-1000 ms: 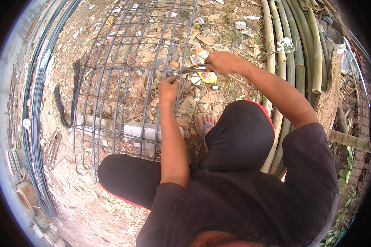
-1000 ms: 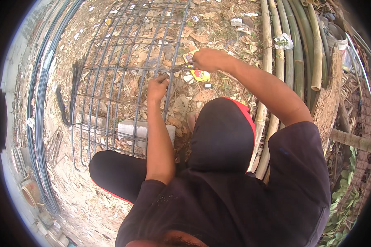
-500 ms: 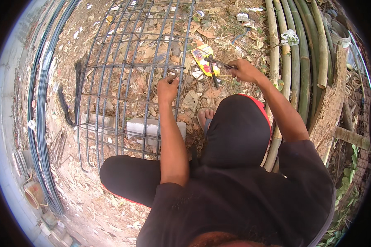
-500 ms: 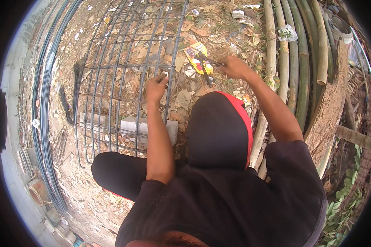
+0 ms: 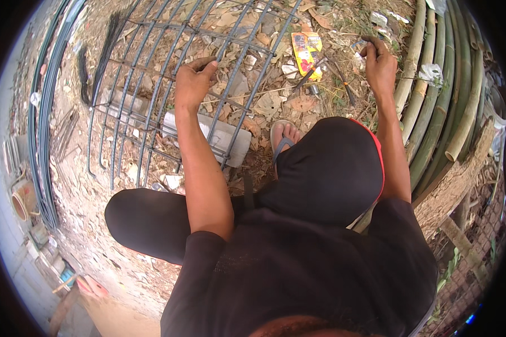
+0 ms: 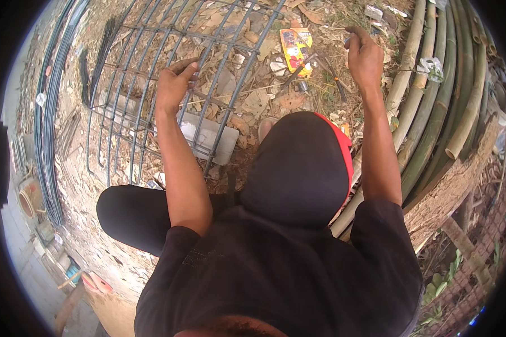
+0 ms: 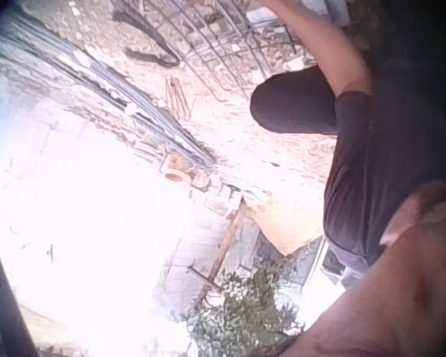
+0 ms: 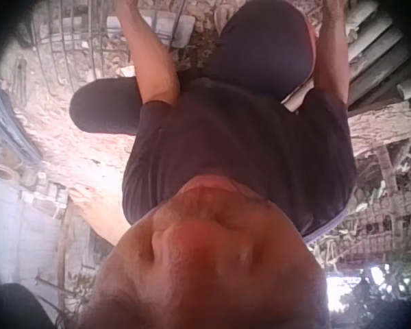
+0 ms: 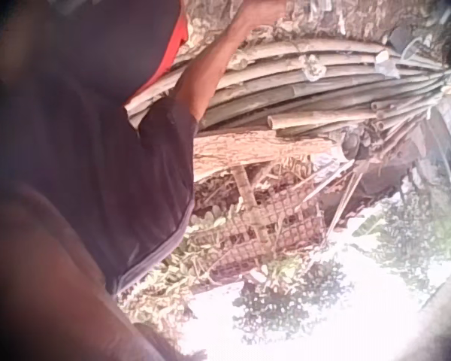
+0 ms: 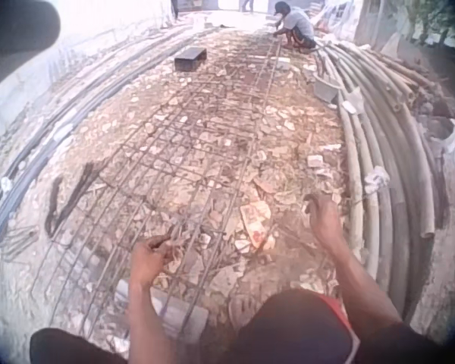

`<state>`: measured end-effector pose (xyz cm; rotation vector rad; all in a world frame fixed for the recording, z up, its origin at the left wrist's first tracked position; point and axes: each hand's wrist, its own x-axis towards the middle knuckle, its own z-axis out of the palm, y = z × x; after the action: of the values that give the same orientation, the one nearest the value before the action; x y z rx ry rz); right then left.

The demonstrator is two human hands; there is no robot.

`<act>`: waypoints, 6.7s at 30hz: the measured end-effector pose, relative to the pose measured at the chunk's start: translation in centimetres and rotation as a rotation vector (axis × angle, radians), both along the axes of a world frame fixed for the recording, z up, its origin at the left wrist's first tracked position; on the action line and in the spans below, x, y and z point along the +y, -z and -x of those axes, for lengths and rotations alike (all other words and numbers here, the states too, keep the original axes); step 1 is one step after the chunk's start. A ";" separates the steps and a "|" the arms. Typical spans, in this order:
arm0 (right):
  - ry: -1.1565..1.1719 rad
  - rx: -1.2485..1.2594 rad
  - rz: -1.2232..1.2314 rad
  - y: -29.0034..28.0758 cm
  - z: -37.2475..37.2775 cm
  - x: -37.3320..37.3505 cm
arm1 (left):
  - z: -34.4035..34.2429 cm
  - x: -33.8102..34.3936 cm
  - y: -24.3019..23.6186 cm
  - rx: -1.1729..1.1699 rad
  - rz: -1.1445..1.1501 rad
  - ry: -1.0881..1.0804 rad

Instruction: The person ties together intersections of a rebar grid using wire and pliers while squatting on the ground.

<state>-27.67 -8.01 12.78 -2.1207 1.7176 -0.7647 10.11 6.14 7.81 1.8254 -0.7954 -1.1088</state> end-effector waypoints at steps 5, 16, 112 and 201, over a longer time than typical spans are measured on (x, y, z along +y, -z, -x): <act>-0.529 -0.028 -0.241 -6.6 -10.6 2.1 | 1.5 0.1 -8.4 0.021 0.320 0.203; -0.658 -0.574 -0.869 -8.0 -18.8 2.4 | -1.7 -2.5 -14.3 -0.052 0.488 0.236; -1.013 0.483 -0.342 1.2 -17.7 4.1 | 9.2 8.7 3.7 -0.509 -0.044 -0.100; -0.366 0.513 -0.580 12.1 7.1 22.6 | 9.3 8.3 4.2 -0.370 -0.063 -0.090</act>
<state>-34.78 14.62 0.63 -2.1888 1.4373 0.3733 0.84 14.45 3.57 2.1319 -0.8859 -0.7544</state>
